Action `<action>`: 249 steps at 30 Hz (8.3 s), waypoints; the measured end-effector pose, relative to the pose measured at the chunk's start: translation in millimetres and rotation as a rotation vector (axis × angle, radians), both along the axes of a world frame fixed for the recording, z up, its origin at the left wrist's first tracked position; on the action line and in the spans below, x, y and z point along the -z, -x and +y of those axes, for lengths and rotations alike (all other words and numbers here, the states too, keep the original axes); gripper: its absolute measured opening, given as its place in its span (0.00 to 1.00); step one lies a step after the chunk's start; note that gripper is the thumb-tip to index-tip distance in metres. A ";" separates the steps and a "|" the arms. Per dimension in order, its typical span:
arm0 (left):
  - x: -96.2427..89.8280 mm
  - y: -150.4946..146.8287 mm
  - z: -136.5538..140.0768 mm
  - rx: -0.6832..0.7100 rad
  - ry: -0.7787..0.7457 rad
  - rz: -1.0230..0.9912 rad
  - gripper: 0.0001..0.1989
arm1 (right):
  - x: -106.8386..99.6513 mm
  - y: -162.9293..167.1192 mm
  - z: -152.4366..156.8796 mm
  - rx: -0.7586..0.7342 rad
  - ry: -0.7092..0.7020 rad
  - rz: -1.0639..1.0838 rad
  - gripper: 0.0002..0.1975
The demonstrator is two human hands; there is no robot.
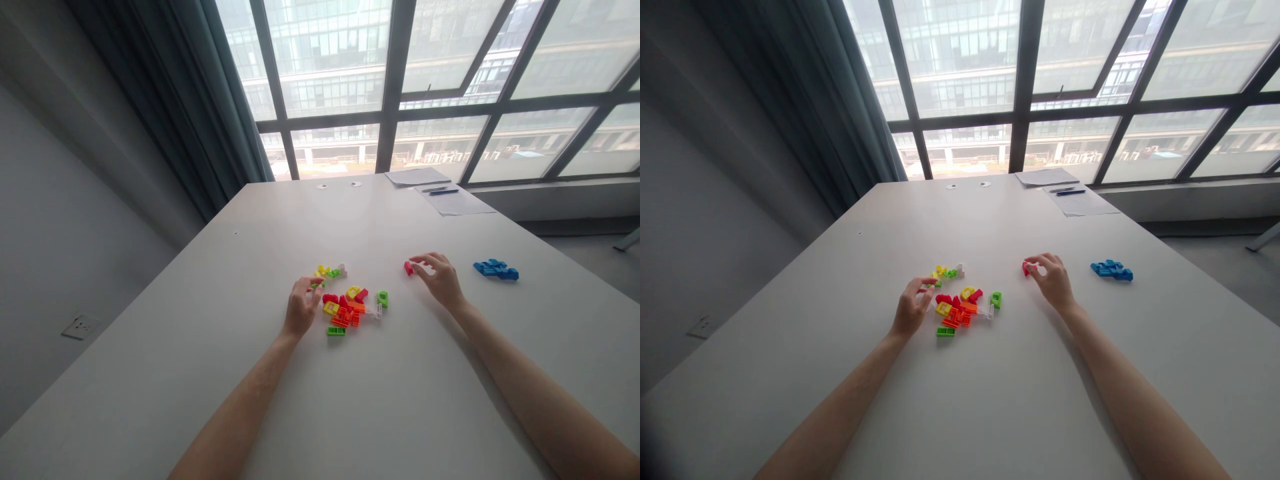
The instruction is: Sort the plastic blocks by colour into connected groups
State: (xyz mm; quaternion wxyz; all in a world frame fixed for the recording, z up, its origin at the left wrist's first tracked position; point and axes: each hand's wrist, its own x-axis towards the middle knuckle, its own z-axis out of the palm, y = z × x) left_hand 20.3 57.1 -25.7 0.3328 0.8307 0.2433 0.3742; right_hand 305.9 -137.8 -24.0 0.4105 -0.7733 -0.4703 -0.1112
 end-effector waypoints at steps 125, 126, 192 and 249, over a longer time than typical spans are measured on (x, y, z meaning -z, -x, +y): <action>-3.8 -0.3 -24.8 0.155 -0.210 -0.012 0.12 | 27.1 -61.8 -29.8 0.187 0.152 -0.111 0.15; -3.9 -0.4 -24.8 0.153 -0.210 -0.010 0.12 | 27.0 -61.9 -29.8 0.186 0.152 -0.113 0.15; -16.3 1.7 -23.1 0.194 -0.165 -0.214 0.05 | -16.7 99.5 19.0 -0.512 0.000 0.010 0.10; -14.9 -4.3 -53.1 0.326 -0.054 -0.207 0.08 | -10.4 127.6 26.2 -0.463 -0.007 0.127 0.12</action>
